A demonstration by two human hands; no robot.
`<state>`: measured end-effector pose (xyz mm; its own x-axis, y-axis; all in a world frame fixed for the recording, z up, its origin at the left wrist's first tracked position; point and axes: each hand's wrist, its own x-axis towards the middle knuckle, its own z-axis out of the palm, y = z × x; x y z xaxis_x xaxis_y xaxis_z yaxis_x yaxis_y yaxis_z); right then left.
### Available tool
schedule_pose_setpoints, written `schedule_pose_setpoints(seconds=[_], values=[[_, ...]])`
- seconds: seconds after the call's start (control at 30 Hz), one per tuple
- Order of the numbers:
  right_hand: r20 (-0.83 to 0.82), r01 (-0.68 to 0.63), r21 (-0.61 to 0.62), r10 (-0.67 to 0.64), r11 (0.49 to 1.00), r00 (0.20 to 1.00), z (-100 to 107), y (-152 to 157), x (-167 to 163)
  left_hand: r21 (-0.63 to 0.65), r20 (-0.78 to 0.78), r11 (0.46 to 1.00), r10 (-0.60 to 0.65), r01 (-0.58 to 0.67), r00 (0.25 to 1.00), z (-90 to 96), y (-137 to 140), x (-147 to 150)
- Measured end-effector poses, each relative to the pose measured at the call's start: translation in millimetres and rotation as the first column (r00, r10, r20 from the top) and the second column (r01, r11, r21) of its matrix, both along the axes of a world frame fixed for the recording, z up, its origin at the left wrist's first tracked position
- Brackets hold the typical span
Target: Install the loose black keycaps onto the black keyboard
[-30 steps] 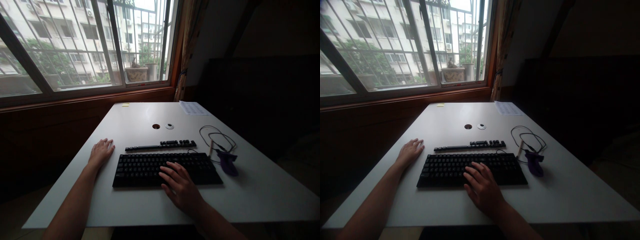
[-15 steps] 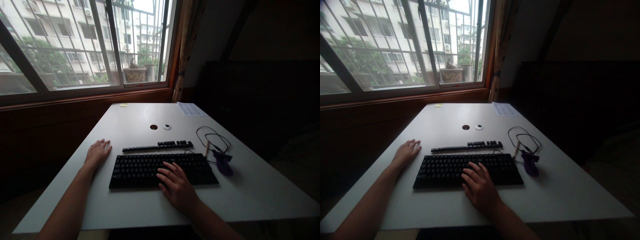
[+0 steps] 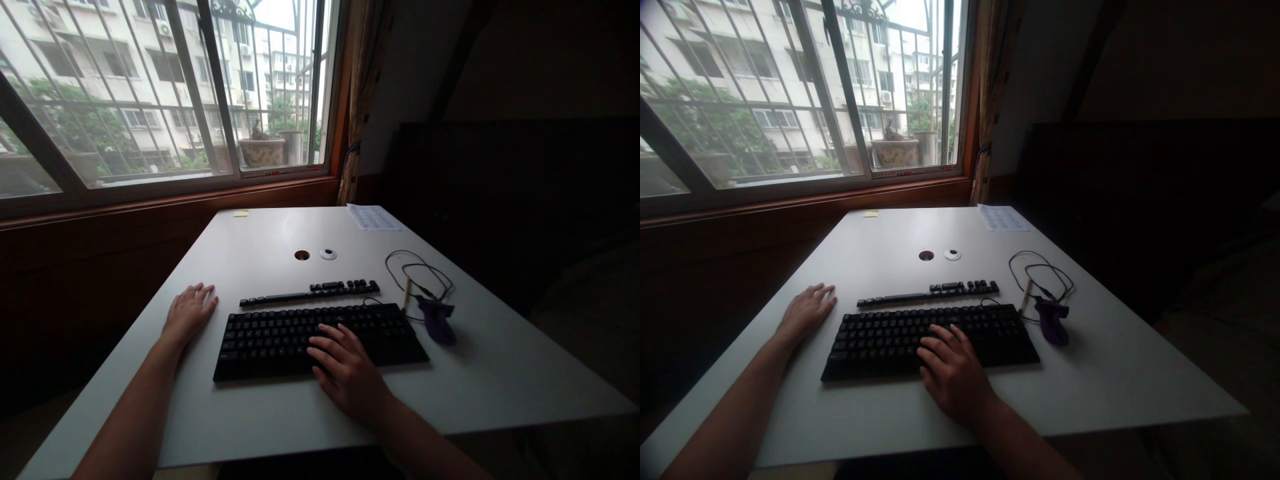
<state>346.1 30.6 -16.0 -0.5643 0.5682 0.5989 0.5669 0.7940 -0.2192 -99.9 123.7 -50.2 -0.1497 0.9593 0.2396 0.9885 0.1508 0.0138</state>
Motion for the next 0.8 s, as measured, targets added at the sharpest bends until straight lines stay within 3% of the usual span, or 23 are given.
schedule_pose_setpoints(seconds=[0.8], values=[[-0.007,-0.004,-0.017,0.004,1.000,1.000,-1.0,-1.1,-2.0,-0.012,0.016,1.000,-0.016,0.016,1.000,-1.0,-0.1,-2.3]])
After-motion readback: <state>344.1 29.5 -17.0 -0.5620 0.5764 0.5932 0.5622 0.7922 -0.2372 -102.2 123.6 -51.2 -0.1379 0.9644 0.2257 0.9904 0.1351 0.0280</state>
